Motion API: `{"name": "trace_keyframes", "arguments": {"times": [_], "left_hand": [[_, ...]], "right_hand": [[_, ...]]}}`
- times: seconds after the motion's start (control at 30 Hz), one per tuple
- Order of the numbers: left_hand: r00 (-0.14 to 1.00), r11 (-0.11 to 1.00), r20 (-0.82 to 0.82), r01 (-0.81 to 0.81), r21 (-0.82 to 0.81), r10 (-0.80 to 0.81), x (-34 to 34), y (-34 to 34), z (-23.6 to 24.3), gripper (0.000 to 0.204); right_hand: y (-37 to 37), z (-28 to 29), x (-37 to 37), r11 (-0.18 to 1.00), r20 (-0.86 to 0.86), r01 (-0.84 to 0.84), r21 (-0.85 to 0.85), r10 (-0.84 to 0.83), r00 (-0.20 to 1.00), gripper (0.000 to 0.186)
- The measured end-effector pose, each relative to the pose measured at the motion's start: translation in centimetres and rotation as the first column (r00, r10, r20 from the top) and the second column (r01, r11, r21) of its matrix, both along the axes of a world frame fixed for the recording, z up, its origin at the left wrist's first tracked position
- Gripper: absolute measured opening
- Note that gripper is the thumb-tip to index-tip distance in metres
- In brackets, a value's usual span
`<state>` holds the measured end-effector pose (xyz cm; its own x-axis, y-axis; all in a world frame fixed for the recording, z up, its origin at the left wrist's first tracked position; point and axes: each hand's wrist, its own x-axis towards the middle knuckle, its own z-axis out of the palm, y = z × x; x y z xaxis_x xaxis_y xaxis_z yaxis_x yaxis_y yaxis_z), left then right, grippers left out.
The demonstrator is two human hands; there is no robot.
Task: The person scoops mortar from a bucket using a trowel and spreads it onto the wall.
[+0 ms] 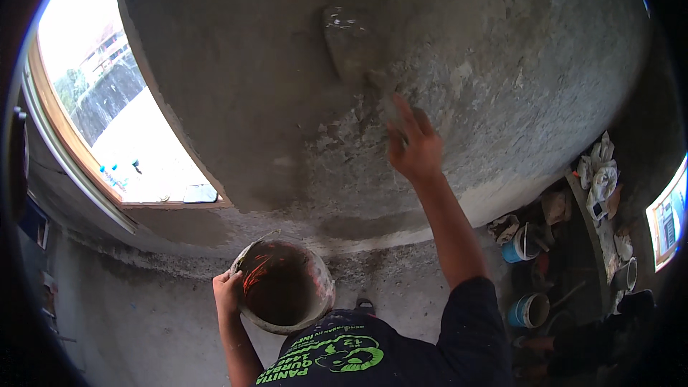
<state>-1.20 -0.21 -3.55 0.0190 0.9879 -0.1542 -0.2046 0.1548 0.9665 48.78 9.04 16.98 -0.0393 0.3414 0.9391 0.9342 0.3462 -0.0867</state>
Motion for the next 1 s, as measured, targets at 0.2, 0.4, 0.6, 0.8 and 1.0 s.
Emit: {"name": "trace_keyframes", "arguments": {"times": [0.2,0.4,0.6,0.8,1.0], "left_hand": [[1.0,0.998,-0.005,-0.013,0.06,0.013,0.4,0.2,0.6,0.029],[0.999,0.997,-0.024,-0.047,0.062,0.049,1.2,-0.8,1.6,0.03],[0.997,0.998,-0.037,-0.068,-0.005,0.068,1.0,-1.5,0.5,0.03],[0.986,0.988,-0.063,-0.156,-0.008,0.156,1.7,-2.3,0.8,0.027],[0.977,0.982,-0.101,-0.189,-0.012,0.187,5.2,-2.1,3.5,0.029]], "right_hand": [[-1.2,-7.4,-2.1,0.92,0.182,0.093,-0.38,-0.025,0.983,0.063],[-2.1,-9.2,-0.4,0.967,0.221,0.034,-0.254,0.024,0.975,0.068],[-0.9,-2.4,5.4,0.989,0.056,0.132,-0.07,-0.128,0.99,0.058],[-4.6,-14.4,8.4,0.967,-0.107,0.128,-0.219,-0.154,0.982,0.056],[-8.1,-17.8,4.9,0.971,-0.12,-0.124,-0.206,0.101,0.988,0.053]]}}
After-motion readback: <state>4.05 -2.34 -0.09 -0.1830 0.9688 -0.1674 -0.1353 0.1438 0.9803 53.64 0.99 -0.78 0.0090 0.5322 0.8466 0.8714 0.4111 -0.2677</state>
